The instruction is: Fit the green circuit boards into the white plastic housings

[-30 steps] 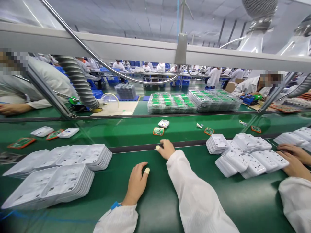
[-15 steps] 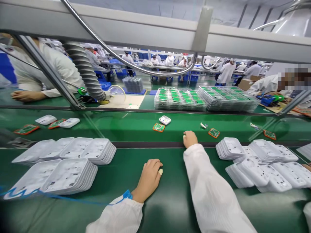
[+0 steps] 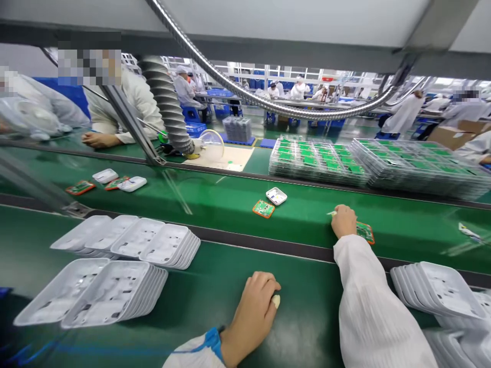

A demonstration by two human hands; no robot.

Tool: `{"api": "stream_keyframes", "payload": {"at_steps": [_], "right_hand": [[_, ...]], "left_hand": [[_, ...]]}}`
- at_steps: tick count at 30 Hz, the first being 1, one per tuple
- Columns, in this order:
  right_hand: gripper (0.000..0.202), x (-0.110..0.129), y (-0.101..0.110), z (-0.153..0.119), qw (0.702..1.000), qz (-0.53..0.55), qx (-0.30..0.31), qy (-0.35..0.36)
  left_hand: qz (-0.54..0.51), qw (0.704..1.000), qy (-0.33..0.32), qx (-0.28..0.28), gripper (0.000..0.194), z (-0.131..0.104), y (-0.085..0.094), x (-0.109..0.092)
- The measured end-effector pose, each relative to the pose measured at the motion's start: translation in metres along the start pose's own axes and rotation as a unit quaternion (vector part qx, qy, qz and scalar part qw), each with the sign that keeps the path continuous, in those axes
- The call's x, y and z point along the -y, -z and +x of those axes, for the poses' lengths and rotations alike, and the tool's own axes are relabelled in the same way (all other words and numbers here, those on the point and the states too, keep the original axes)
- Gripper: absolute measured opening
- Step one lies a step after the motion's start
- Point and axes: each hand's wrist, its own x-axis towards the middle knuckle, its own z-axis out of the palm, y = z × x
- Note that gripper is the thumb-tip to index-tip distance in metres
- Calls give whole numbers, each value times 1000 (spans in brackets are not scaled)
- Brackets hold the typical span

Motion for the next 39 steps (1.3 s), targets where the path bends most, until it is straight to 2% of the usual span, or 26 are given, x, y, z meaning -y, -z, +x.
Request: {"api": "stream_keyframes", "payload": {"at_steps": [4,7,9,12,15,17,20,24,27,32,35,39], "right_hand": [[39,28,24,-28,981,159,-87,73],[29,48,52,-72,952,217,-120,178],[25,57,71,-110,939,243,-111,218],[21,61,92,-170,925,293,-61,234],[17,56,101,-218,916,315,-21,248],[16,51,101,-237,914,319,-14,252],[15,46,100,-250,910,334,-26,245],[15,44,100,-251,900,353,-47,251],[15,43,98,-250,897,361,-46,251],[16,46,94,-253,889,397,-14,228],[18,50,94,-255,885,404,2,232],[17,54,97,-256,878,415,22,240]], "left_hand": [[-11,1000,-7,-16,20,0,-1,0],[-18,999,-18,-33,20,-1,-2,1],[-25,998,-20,-50,20,-1,-2,3],[-41,995,-11,-88,22,0,-1,8],[-43,992,15,-120,24,1,0,12],[-32,991,22,-124,23,0,0,12],[2,996,1,-92,20,-4,0,7],[70,994,-78,-10,21,-11,-1,-1],[115,988,-102,19,18,-16,0,-1],[113,990,-78,18,15,-26,3,-4],[53,996,-65,14,16,-33,4,-12],[-34,998,-40,-24,14,-35,6,-20]]}}
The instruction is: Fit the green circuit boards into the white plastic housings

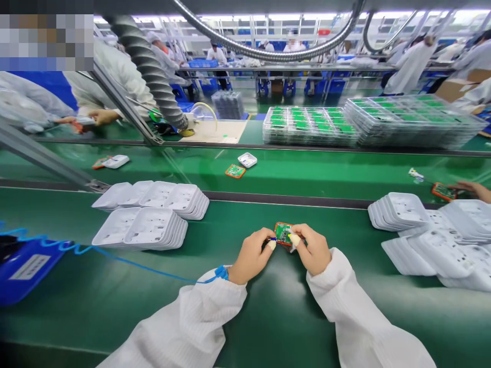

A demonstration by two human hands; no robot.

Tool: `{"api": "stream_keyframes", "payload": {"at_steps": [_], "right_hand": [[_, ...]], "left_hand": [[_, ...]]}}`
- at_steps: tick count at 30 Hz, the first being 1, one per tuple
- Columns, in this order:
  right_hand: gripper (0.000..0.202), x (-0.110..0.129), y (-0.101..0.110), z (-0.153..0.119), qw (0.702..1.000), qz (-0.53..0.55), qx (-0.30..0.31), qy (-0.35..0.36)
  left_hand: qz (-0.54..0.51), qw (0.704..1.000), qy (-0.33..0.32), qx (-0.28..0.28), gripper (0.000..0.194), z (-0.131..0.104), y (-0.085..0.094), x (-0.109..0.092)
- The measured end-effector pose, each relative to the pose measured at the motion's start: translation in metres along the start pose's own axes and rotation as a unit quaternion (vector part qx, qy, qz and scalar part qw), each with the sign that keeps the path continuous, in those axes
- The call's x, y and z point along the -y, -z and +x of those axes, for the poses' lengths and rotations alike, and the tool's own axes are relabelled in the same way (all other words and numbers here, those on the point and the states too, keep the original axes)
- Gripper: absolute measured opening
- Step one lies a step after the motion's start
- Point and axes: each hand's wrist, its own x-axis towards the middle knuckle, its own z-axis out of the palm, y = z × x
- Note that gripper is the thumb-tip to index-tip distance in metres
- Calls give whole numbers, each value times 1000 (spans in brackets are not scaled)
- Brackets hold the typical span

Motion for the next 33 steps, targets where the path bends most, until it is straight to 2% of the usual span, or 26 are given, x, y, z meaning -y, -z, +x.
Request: {"api": "stream_keyframes", "payload": {"at_steps": [5,8,11,14,17,19,21,24,28,33], "right_hand": [[14,12,6,0,994,90,54,0],[12,23,17,-1,985,143,94,11],[12,29,31,-2,972,196,127,15],[15,23,35,1,969,224,102,-15],[20,11,25,5,987,146,52,-38],[22,7,15,6,997,66,37,-15],[23,7,8,6,999,18,41,27],[21,13,4,4,996,11,49,78],[18,15,7,1,994,-4,60,88],[21,11,5,-1,990,-66,93,88]], "left_hand": [[-85,994,39,-52,13,5,4,2],[-126,989,57,-53,13,4,13,-3],[-141,989,17,-30,14,-1,27,-17],[-121,992,-24,-23,25,-5,33,-27],[-137,990,-4,-31,30,-3,26,-24],[-175,984,17,-38,30,-1,17,-17],[-215,976,32,-35,30,2,9,-12],[-262,964,32,-22,32,4,4,-13],[-307,951,39,-1,35,4,4,-22],[-268,961,73,-14,37,3,5,-25]]}}
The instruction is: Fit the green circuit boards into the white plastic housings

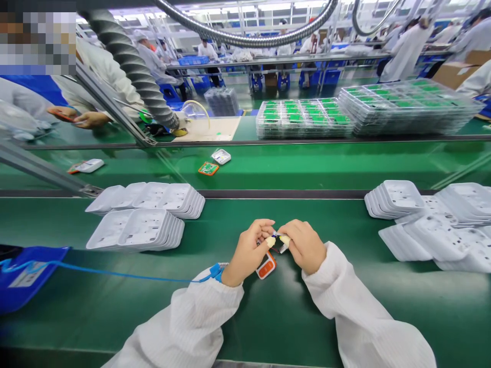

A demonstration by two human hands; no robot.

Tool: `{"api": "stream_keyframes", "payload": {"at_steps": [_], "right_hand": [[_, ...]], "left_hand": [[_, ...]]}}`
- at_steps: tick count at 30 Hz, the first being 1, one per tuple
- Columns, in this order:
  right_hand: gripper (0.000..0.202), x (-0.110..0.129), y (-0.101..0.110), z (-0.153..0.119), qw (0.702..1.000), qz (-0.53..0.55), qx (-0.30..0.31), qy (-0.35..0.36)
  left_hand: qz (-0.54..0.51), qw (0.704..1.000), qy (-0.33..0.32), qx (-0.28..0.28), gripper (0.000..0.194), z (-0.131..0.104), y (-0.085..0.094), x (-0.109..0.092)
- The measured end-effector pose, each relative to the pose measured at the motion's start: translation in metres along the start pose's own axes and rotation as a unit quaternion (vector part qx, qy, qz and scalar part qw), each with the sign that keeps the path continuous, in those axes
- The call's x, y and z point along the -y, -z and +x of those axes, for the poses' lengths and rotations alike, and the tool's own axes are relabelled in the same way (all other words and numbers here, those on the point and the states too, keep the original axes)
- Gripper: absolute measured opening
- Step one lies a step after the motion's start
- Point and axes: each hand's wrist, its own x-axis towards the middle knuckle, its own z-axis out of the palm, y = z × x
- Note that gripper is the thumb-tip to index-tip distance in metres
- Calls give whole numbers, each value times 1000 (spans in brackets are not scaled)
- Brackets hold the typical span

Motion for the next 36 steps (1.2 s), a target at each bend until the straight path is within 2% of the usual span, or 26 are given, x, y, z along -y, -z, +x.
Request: {"api": "stream_keyframes", "payload": {"at_steps": [5,13,21,25,29,32,36], "right_hand": [[20,-2,0,0,999,-38,6,-11],[21,-5,0,-1,999,-44,16,-6],[21,-4,-4,0,999,-40,26,26],[24,0,-15,1,996,-74,16,42],[25,-1,-30,2,990,-131,6,44],[21,-8,-33,4,996,-85,23,36],[19,-13,-24,5,999,-30,35,24]], "left_hand": [[36,999,-15,7,31,-1,3,-1],[91,994,-41,41,38,-2,4,-5],[211,972,-67,73,44,-5,7,-5],[245,963,-85,73,46,-7,5,0],[227,971,-59,52,45,-6,4,11],[164,986,-22,32,40,-4,6,16],[137,990,-26,24,36,-2,8,12]]}}
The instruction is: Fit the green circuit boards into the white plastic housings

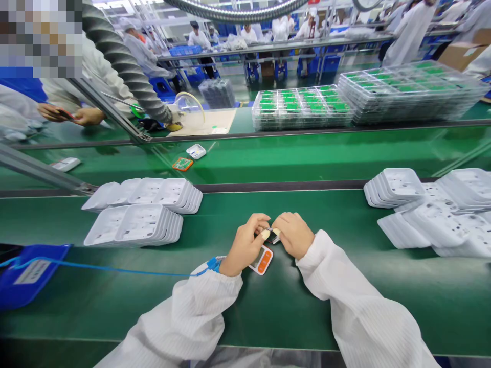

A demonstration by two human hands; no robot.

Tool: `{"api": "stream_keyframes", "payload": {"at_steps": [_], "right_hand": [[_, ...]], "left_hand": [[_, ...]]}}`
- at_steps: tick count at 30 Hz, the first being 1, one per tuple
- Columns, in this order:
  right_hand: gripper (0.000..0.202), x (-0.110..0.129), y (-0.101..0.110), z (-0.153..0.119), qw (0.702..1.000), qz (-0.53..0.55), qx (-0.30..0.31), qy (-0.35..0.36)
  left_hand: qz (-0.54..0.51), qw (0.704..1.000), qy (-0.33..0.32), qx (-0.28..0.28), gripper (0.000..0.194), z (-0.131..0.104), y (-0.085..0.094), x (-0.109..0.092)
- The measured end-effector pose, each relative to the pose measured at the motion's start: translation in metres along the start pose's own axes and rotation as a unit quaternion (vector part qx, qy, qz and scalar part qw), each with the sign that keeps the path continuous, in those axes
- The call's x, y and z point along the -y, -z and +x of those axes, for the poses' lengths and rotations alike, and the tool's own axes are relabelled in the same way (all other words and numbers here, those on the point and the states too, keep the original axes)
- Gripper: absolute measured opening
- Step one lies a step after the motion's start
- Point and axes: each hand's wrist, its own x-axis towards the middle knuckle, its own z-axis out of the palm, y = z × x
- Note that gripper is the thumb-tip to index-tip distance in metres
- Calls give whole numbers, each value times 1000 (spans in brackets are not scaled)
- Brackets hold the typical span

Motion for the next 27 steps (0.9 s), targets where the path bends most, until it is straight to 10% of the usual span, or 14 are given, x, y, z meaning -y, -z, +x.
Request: {"api": "stream_keyframes", "payload": {"at_steps": [10,17,23,27], "right_hand": [[21,10,-6,1,999,-19,-22,27],[33,-6,-12,3,960,168,-113,-194],[26,18,-2,12,931,304,-123,-160],[24,28,10,12,935,282,-178,-125]], "left_hand": [[65,997,-27,18,36,-4,1,-1],[-224,969,62,-82,26,9,7,-1],[-410,909,58,-40,24,5,12,-23],[-386,920,63,-32,15,4,17,-25]]}}
